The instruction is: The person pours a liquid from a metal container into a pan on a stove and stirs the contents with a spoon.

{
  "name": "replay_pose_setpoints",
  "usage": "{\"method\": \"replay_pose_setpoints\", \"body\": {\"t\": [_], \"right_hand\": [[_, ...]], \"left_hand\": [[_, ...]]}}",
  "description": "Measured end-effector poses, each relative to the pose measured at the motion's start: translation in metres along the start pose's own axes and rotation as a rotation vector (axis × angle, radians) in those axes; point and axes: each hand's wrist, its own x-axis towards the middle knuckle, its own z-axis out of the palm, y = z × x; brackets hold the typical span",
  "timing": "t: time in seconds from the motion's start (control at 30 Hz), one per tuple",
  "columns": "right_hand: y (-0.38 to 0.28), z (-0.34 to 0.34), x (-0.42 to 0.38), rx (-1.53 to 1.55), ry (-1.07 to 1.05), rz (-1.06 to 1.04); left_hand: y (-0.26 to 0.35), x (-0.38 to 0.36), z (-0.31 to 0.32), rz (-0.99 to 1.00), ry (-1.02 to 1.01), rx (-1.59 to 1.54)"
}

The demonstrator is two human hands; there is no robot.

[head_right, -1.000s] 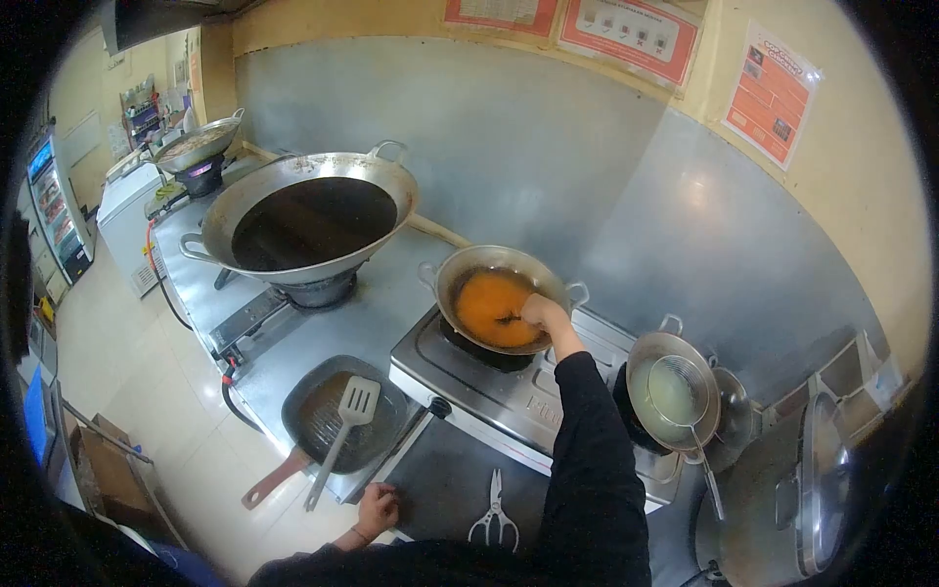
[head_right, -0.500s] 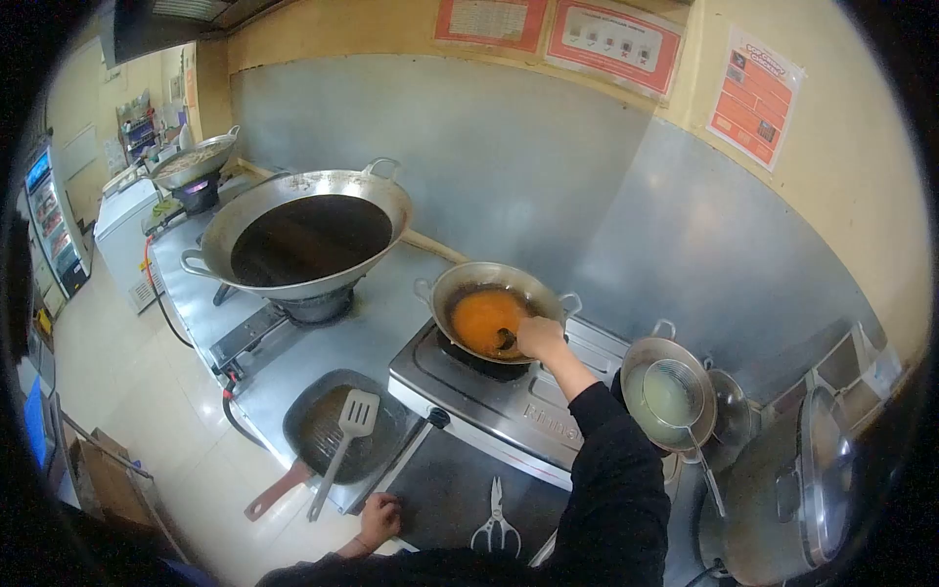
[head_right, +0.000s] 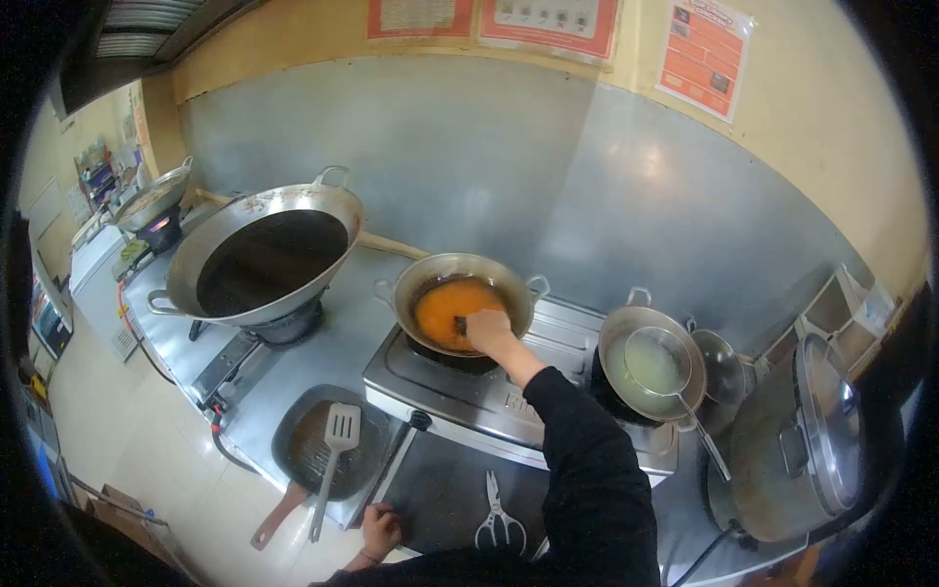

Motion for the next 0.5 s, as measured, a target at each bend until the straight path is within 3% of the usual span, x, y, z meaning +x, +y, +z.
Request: {"method": "replay_pose_setpoints", "body": {"t": [0.23,0.33,0.43,0.5], "right_hand": [[0.036,0.019,0.042,0.199,-0.116,0.121],[0.051,0.011,0.043,0.189,-0.164,0.018],[0.016,-0.046,-0.005,0.08,-0.205,0.065],[0.006,-0.048,-0.015,0.066,-0.208,0.051]], "left_hand": [[-0.004,-0.004,0.005,-0.008,0.002,-0.003],[-0.001,-0.001,0.002,-0.021,-0.002,-0.03],[0.001,-0.001,0.001,-0.027,-0.018,-0.041],[-0.002,-0.002,0.003,-0.027,-0.017,-0.037]]}}
